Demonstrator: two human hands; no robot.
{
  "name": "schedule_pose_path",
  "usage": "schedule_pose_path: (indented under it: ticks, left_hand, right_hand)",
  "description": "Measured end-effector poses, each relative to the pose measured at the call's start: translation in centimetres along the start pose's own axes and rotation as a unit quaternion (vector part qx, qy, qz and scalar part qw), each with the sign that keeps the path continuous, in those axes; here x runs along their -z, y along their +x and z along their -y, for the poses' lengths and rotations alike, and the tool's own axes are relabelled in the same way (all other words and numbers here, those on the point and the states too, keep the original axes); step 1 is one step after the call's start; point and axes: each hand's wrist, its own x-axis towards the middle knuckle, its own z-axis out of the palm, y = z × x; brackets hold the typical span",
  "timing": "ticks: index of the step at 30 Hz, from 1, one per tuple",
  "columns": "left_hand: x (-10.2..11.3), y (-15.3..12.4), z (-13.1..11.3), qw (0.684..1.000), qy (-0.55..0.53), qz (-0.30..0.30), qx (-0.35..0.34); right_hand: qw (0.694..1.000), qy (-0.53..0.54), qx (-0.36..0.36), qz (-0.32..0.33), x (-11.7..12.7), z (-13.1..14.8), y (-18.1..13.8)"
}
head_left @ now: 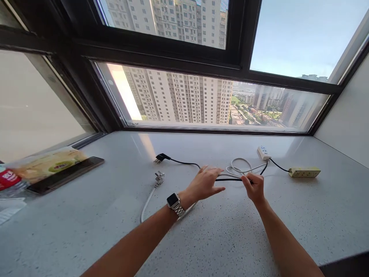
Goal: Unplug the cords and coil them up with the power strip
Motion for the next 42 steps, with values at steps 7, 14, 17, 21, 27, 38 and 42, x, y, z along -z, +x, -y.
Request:
schedule_pose_path:
  ticks: [7,14,17,21,27,38,42]
  left_hand:
    - [0.7,1.4,1.8,0.902,-0.4,0.063,0.15]
    - [5.3,0.7,-5.1,0.702,-0.689,0.07,0.166]
    - [6.1,0.9,-7.7,0.583,-0.778,0.101,0.212]
    - [6.0,2.1,-10.2,0.433,-0.878,-0.005,0.207]
    - [5.5,5.0,-10.9,0.327,-0.905,-0.254,0.093]
    - [4.9,3.7,-4.4,0.377,-0.859,-0.329,0.106]
    - [4.6,2.4,-2.9,0.441,-0.864,-0.212,0.118]
  right_hand:
    - [0.98,0.04,-0.066,-0.183,-0.2,-0.8,-0.2]
    - [0.963,0.154,-0.162,-0.149,-1.5,-0.9,-0.3]
    - [0.958,0.202,-0.186,-0.087,-2.5,-1.0,-0.5]
    - [0.973,0.172,-0.152,-0.014,-3.6,-1.1,-1.2]
    - [0.994,0.076,-0.025,0.075,-4.1,-1.1,-1.9]
    - [0.923,0.372,-0.103,0.008,-0.1,2.1,0.4]
    - [0.816,0.516,-0.253,0.059,1.2,2.5,1.4]
